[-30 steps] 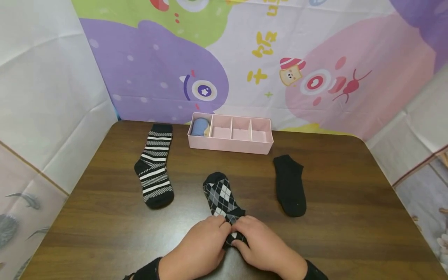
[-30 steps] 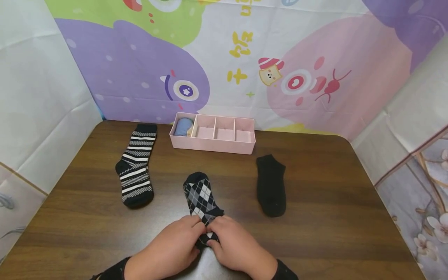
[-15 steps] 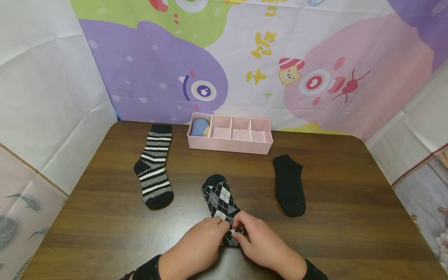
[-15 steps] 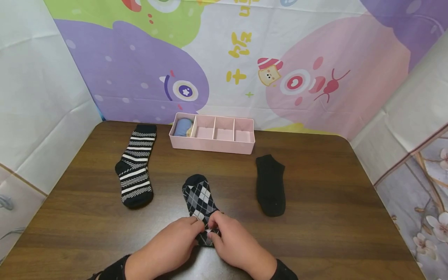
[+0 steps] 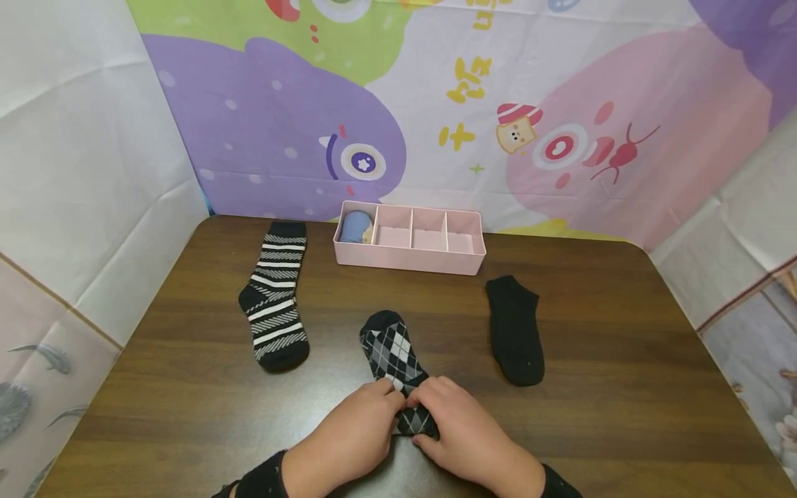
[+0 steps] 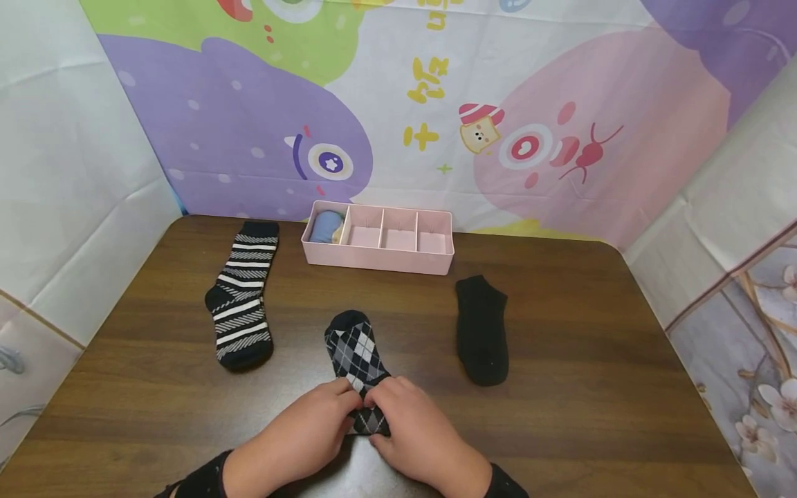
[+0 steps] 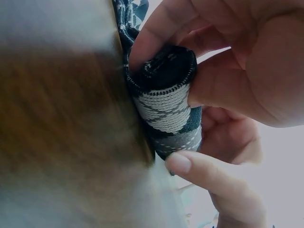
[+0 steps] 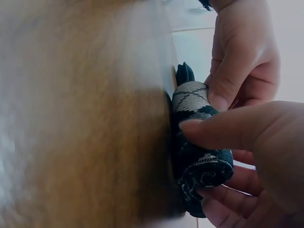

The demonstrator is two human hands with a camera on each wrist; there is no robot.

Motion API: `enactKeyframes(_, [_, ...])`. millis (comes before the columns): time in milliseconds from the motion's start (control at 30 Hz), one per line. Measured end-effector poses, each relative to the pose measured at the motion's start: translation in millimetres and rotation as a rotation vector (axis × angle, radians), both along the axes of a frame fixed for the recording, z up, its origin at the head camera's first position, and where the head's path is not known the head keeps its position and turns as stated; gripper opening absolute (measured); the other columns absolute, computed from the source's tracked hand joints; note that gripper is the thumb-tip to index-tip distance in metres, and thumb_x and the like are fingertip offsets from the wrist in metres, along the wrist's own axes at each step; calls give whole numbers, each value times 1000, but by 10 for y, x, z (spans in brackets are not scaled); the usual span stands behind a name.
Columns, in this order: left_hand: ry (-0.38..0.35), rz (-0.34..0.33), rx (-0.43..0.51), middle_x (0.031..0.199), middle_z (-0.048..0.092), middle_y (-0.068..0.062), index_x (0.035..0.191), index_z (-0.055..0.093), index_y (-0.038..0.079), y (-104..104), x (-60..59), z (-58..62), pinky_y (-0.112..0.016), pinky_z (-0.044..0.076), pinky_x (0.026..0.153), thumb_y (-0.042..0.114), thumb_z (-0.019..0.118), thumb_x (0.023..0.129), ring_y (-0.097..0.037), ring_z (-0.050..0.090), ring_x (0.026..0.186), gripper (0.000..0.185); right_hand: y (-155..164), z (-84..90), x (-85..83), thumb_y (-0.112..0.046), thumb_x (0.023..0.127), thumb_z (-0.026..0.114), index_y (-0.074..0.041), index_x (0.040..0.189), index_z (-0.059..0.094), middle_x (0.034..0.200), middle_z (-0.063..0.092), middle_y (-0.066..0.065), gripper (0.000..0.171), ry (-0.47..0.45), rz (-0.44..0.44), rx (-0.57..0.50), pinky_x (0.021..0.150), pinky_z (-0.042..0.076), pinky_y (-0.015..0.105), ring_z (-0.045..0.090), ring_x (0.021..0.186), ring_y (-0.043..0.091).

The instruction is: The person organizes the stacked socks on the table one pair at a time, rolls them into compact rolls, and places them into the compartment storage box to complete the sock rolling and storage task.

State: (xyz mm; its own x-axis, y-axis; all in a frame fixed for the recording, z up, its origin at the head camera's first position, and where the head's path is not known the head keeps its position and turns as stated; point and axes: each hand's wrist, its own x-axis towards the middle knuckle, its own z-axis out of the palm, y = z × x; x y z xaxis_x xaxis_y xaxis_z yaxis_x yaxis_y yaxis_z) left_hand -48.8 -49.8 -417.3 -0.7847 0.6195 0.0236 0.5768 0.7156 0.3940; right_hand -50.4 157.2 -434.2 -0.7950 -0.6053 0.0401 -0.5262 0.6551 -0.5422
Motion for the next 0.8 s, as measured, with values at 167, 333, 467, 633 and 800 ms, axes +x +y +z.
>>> enactKeyframes(167, [-3, 2, -1, 90, 56, 3, 103, 70, 9, 7, 11, 9, -33, 53, 78, 5, 69, 92, -15, 61, 85, 12, -7, 6, 15, -18, 88, 83, -17, 115, 62, 113, 63, -8, 34, -4, -11, 26, 96, 50, 38, 59, 109, 13])
enactKeyframes(333, [49, 30, -8, 93, 59, 2, 102, 66, 11, 11, 35, 22, -35, 53, 77, 7, 70, 91, -18, 62, 87, 12, -3, 27, 11, -19, 94, 77, -16, 118, 62, 117, 64, -7, 29, -52, -23, 37, 99, 49, 40, 59, 115, 15])
enactKeyframes(467, [119, 44, -12, 94, 60, 2, 102, 66, 12, 3, 49, 39, -36, 53, 76, 12, 75, 88, -18, 60, 88, 16, 14, 15, -12, -24, 97, 74, -19, 119, 62, 116, 65, -8, 26, -135, -44, -11, 96, 51, 41, 60, 112, 13])
enactKeyframes(633, [115, 23, -9, 97, 60, 1, 107, 69, 10, 0, 50, 49, -35, 54, 77, 15, 78, 86, -17, 59, 89, 24, 32, -36, -29, -27, 99, 71, -20, 118, 60, 108, 66, -9, 22, -261, -79, -164, 84, 54, 34, 62, 96, 7])
enactKeyframes(800, [74, 33, 6, 94, 63, 1, 105, 66, 11, 6, 49, 40, -35, 54, 76, 13, 78, 88, -17, 63, 87, 21, 25, -61, -27, -25, 99, 72, -22, 111, 60, 95, 61, -9, 17, -264, -100, -252, 64, 49, 26, 55, 73, 6])
